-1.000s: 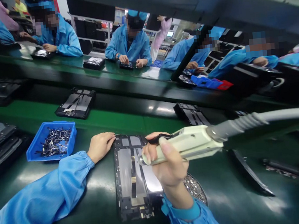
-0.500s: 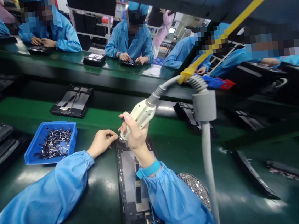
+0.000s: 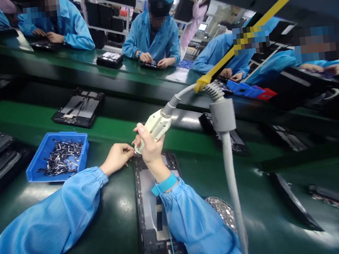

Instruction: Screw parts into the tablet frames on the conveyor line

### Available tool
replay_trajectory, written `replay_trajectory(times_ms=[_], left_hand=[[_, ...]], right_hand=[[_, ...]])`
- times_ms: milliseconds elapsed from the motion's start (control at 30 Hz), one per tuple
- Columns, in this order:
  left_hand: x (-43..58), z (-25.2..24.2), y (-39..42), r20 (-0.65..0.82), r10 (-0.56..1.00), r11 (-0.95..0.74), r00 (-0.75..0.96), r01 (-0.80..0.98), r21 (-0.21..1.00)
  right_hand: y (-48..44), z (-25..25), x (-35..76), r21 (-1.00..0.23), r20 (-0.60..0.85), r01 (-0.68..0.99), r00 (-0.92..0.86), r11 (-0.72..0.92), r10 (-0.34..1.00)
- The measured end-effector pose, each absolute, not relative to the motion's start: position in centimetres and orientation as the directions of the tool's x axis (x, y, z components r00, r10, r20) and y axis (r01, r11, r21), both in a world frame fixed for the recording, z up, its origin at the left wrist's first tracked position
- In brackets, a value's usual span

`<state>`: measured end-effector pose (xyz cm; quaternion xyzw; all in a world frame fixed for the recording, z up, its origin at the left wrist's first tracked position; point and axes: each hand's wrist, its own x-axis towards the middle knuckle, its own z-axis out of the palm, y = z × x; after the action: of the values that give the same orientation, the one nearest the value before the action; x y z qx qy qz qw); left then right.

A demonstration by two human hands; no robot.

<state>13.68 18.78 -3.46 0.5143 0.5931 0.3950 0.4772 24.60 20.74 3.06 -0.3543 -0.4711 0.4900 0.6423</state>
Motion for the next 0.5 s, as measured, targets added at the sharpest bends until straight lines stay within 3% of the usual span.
replay_trajectory(times_ms=[233,500], left_hand=[[13.59,-3.57,18.66,-0.138,0.99,0.141,-0.03,0.213,0.967],[13.11,-2.7,19.06,-0.134,0.991,0.133,-0.003,0.183,0.974]], right_hand=[[20.61,3.19,23.92,-0.923,0.273,-0.257,0.085,0.286,0.958],[19.76,3.16,24.49,-0.877,0.312,-0.355,0.096,0.325,0.945]])
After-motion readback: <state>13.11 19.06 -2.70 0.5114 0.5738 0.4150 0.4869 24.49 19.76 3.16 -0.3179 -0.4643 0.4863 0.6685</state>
